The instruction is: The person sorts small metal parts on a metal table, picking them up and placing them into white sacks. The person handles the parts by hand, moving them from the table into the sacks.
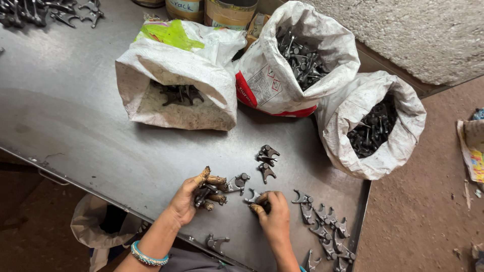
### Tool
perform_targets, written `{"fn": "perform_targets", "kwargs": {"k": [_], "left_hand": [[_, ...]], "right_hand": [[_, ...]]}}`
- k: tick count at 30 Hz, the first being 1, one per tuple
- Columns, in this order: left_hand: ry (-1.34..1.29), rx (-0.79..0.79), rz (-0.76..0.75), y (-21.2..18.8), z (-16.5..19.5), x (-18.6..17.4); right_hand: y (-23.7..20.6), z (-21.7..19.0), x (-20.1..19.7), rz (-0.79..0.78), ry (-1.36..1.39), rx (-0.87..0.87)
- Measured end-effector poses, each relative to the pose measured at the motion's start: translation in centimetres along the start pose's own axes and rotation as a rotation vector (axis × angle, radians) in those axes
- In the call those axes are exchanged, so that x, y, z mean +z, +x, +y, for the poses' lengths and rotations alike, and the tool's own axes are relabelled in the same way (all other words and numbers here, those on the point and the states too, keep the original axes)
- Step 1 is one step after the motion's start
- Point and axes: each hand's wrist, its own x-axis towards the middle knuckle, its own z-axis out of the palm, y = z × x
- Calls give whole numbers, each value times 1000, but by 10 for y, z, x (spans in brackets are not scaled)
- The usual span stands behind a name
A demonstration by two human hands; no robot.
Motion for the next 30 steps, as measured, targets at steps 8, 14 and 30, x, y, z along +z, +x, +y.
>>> {"fn": "perform_targets", "kwargs": {"k": [8,14,30], "left_hand": [[-210,-179,-122,9,-35,17],[-363,-298,-85,12,-53,28],[-451,599,-210,71,136,22]], "right_hand": [[-1,20,-15,-266,1219,372],[20,-21,-9,-200,445,-61],[14,-13,-1,18,94,-188]]}}
